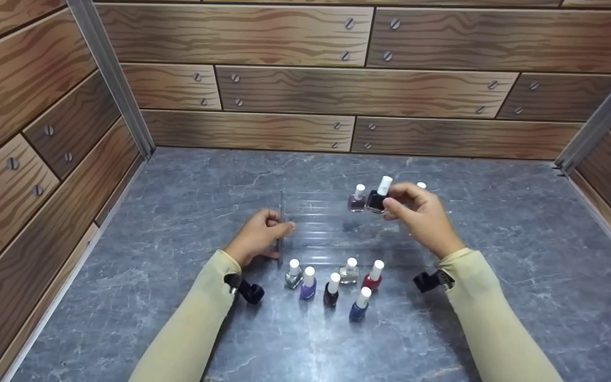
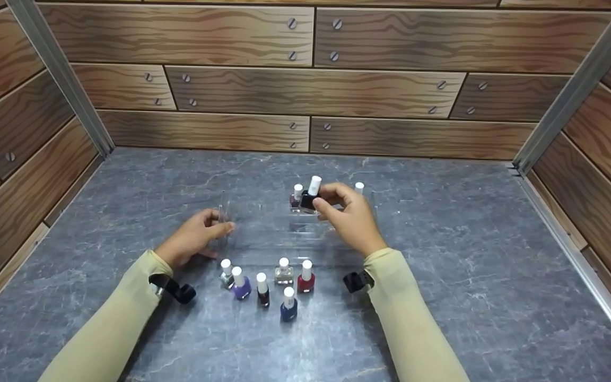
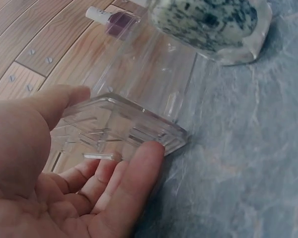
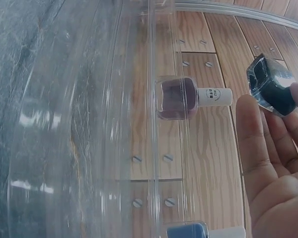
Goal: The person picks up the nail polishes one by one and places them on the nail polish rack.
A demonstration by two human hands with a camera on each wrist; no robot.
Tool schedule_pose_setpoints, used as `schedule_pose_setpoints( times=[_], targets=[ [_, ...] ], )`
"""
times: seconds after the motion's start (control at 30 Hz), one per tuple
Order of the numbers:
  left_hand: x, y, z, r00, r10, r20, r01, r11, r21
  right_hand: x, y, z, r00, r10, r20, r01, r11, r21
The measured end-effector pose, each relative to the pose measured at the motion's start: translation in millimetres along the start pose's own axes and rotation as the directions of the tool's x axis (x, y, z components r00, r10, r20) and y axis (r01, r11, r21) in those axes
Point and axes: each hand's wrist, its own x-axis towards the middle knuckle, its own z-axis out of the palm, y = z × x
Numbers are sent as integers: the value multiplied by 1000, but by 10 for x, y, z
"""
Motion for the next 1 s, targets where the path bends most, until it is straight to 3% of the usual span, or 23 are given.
schedule_pose_setpoints(
  times=[0.13,0.43,1.0],
  targets=[
    [-14,-3,1,1000,-19,-2,19,1000,12,-4,15,5,1000,-3,-16,4,1000,13],
    [-13,-13,3,1000,-12,-14,12,1000,20,0,46,-2,1000,-14,-24,13,998,-60],
    [-35,52,18,1000,19,-5,-19,999,39,12,59,-14,1000,-1,-23,0,999,-46]
  ],
)
